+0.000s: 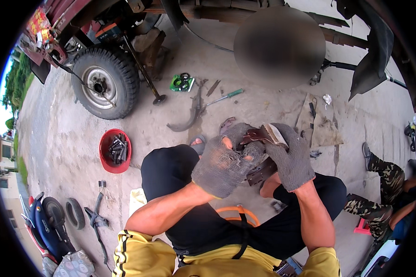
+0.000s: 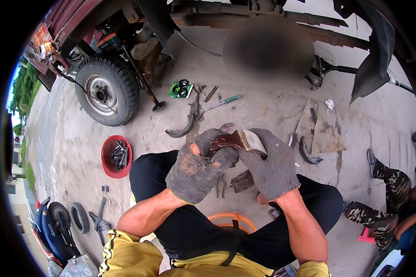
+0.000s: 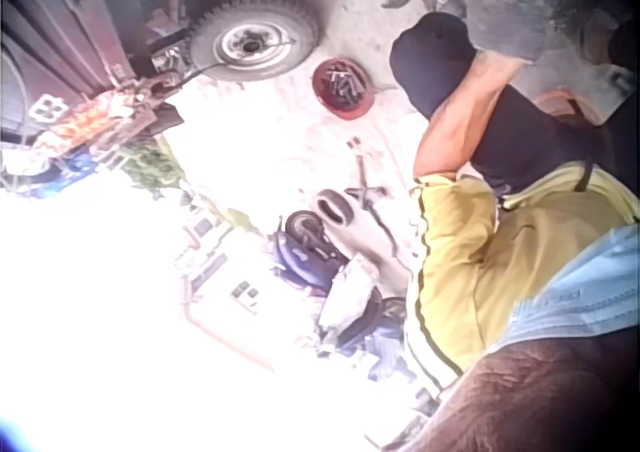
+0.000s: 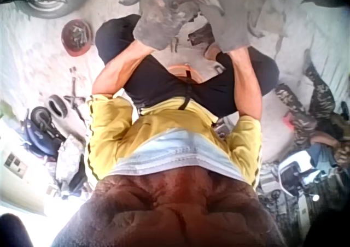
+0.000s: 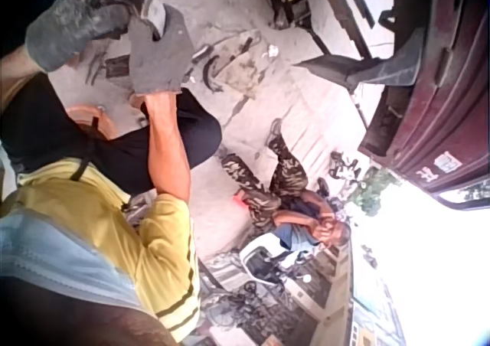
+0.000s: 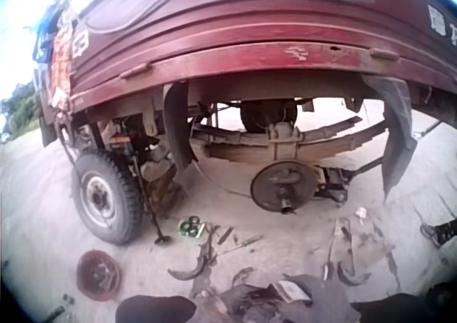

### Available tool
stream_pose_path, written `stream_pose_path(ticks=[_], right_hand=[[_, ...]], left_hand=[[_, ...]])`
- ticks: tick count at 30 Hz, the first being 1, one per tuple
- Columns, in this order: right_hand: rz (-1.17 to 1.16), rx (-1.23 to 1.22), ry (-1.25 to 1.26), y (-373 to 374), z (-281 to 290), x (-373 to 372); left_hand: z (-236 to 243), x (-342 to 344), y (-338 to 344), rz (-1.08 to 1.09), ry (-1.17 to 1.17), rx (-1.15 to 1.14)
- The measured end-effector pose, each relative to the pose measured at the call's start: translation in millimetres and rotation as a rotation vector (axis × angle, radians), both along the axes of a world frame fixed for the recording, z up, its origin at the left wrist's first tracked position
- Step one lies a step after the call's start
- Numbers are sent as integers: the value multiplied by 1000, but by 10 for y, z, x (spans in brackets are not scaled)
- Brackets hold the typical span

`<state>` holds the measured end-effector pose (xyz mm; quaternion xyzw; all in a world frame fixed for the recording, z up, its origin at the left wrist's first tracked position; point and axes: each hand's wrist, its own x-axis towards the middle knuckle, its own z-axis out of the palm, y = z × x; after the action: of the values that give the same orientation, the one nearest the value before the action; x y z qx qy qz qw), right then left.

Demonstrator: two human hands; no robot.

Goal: The person handles brake shoe components, fits two shoes together by hand, and uses pliers to manipulate a metal spring. The actions take place in a service area where a vehicle is raised for maintenance.

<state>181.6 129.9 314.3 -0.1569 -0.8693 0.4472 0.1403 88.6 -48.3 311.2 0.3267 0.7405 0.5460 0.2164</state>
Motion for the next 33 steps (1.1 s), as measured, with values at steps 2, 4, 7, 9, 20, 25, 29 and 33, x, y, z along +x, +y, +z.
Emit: stream_pose_path(ticks=[2,4,7,9,20,25,29,33], right_hand=[[16,6,48,-7,-45,-4],[31,21,71,-5,-91,-9],[10,-57,17,-6,-154,3],[17,-26,14,-23,-147,4],[153,58,-199,44,-42,-77],[226,-19,-427,102,46,-122],[278,40,-356,116,4,-117],[352,132,-287,180,-92,-104]], left_hand=[[-115,23,-7,3,145,95],[-134,27,-42,-8,125,136],[-55,10,-76,-62,22,105],[-124,-15,-117,-102,215,39],[-436,-91,-153,-16,-124,-108],[-433,-88,-152,-29,-236,-145],[-594,-104,-186,-28,-328,-149],[-442,-190,-269,-296,-9,-93]])
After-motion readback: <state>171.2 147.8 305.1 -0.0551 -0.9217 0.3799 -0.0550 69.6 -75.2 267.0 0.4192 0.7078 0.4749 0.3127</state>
